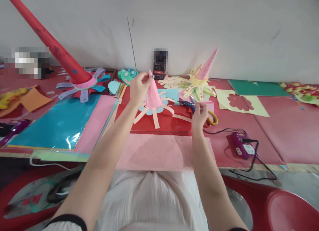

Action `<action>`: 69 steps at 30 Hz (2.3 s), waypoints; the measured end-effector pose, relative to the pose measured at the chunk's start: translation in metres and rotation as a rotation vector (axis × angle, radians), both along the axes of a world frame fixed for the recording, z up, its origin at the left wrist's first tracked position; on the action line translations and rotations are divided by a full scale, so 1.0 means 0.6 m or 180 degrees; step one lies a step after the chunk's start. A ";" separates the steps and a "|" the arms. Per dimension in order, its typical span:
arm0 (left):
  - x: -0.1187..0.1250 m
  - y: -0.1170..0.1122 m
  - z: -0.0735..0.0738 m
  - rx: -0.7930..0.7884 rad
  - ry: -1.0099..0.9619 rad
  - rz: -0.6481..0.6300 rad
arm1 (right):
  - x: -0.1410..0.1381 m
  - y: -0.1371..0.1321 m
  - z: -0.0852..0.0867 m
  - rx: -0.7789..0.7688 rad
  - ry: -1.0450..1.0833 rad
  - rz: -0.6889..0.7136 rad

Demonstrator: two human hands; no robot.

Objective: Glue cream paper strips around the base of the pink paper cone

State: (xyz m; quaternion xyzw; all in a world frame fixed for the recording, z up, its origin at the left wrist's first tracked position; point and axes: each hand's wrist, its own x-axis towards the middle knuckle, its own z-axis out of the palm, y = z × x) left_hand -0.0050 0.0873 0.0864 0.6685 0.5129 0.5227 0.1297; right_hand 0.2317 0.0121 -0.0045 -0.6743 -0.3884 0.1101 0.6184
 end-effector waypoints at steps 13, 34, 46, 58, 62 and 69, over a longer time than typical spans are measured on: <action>-0.033 0.002 0.023 -0.0209 0.0020 -0.0940 | -0.007 0.004 -0.014 -0.0048 -0.0106 0.0198; -0.041 -0.029 -0.029 -0.0080 0.0421 -0.0575 | -0.031 -0.019 0.003 -0.0538 -0.0597 0.2263; -0.049 -0.084 -0.171 -0.0020 0.0208 0.0304 | -0.055 -0.036 -0.003 -0.1146 -0.1348 0.3288; -0.051 -0.089 -0.177 -0.0631 -0.0022 -0.0243 | -0.065 -0.036 0.004 -0.1123 0.0357 0.3366; -0.049 -0.091 -0.172 -0.0826 0.0071 -0.0337 | -0.049 -0.040 0.013 -0.1437 0.0920 0.4156; -0.041 -0.096 -0.170 -0.1116 0.0193 -0.0646 | -0.046 -0.044 0.018 -0.1679 0.1476 0.4612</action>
